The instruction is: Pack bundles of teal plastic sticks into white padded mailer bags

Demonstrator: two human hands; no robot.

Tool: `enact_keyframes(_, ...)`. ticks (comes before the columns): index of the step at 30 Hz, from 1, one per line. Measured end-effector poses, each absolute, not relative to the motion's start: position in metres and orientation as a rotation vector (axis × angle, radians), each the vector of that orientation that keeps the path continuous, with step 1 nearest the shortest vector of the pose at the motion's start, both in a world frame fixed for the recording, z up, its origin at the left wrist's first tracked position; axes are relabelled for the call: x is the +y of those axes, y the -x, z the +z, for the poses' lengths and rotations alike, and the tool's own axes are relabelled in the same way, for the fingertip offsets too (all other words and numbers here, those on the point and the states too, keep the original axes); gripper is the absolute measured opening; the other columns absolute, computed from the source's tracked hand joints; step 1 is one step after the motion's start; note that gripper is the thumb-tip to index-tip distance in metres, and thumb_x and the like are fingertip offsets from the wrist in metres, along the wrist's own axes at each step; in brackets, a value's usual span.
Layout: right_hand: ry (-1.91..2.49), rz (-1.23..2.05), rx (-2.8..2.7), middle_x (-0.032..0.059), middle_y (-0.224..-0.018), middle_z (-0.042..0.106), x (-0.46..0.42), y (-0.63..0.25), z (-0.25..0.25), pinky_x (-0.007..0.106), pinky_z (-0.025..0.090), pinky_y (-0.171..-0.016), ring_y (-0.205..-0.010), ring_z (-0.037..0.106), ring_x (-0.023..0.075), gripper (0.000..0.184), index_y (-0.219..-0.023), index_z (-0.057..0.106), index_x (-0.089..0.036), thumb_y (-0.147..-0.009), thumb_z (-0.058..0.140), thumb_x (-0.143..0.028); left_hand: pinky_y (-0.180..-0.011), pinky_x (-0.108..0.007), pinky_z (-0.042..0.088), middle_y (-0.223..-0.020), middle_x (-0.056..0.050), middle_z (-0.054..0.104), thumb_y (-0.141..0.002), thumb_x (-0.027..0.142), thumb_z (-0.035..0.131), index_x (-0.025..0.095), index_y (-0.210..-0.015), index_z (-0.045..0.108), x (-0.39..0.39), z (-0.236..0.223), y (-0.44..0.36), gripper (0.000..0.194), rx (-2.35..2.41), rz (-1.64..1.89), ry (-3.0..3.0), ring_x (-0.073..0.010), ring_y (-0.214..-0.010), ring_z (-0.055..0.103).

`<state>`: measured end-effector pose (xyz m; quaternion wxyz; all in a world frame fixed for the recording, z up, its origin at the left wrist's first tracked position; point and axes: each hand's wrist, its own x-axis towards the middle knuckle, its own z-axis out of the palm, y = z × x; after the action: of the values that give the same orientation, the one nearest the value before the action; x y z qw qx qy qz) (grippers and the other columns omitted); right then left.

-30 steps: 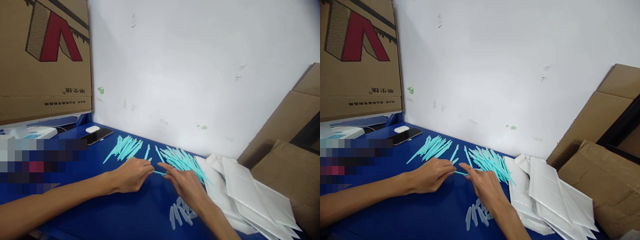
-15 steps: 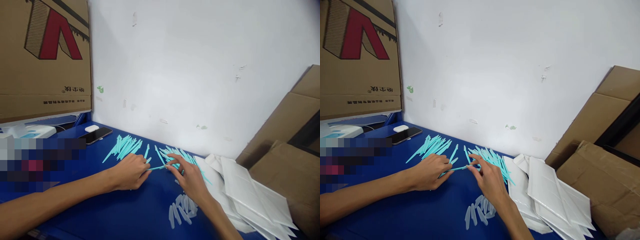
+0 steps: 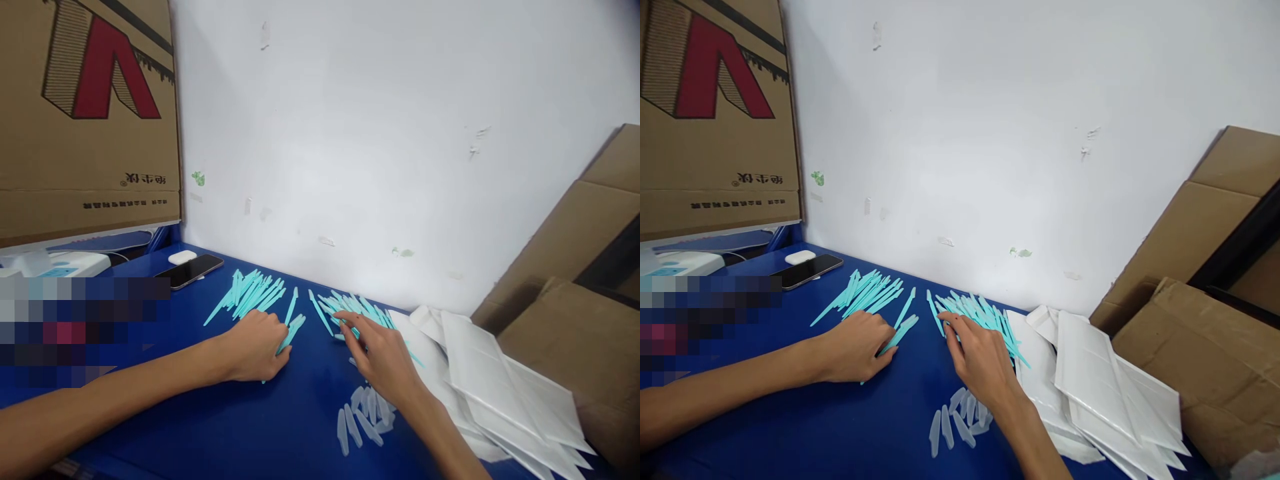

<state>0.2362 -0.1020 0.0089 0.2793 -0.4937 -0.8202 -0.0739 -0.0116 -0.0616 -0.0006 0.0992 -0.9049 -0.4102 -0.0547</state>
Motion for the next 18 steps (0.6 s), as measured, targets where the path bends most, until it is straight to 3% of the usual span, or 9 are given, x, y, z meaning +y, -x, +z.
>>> enact_keyframes(7, 1.328, -0.211, -2.243, 0.0006, -0.097, 0.073, -0.102, -0.237, 0.009, 0.026, 0.038, -0.053, -0.051, 0.059, 0.0118, 0.031, -0.122, 0.060, -0.029, -0.104, 0.035, -0.029, -0.049, -0.028, 0.029, -0.060, -0.005, 0.062, -0.101, 0.038, 0.034, 0.018, -0.065, 0.057, -0.054, -0.007, 0.006, 0.047, -1.380, -0.412, 2.777, -0.0171, -0.052, 0.056)
enact_keyframes(14, 1.363, -0.193, -2.254, 0.0008, -0.096, 0.075, -0.105, -0.239, 0.014, 0.026, 0.041, -0.054, -0.051, 0.061, 0.0123, 0.030, -0.123, 0.060, -0.029, -0.103, 0.037, -0.030, -0.061, -0.032, 0.044, -0.094, -0.016, 0.068, -0.096, 0.028, 0.044, 0.013, -0.089, 0.069, -0.041, -0.002, 0.018, 0.030, -1.561, -0.228, 2.415, -0.0289, -0.086, 0.065)
enact_keyframes(18, 1.412, -0.171, -2.266, -0.0003, -0.094, 0.075, -0.106, -0.241, 0.019, 0.027, 0.042, -0.054, -0.050, 0.061, 0.0130, 0.032, -0.127, 0.057, -0.030, -0.103, 0.037, -0.032, -0.066, -0.034, 0.049, -0.100, -0.018, 0.067, -0.094, 0.023, 0.045, 0.010, -0.097, 0.068, -0.036, -0.001, 0.024, 0.026, -1.646, -0.102, 2.350, -0.0299, -0.093, 0.065)
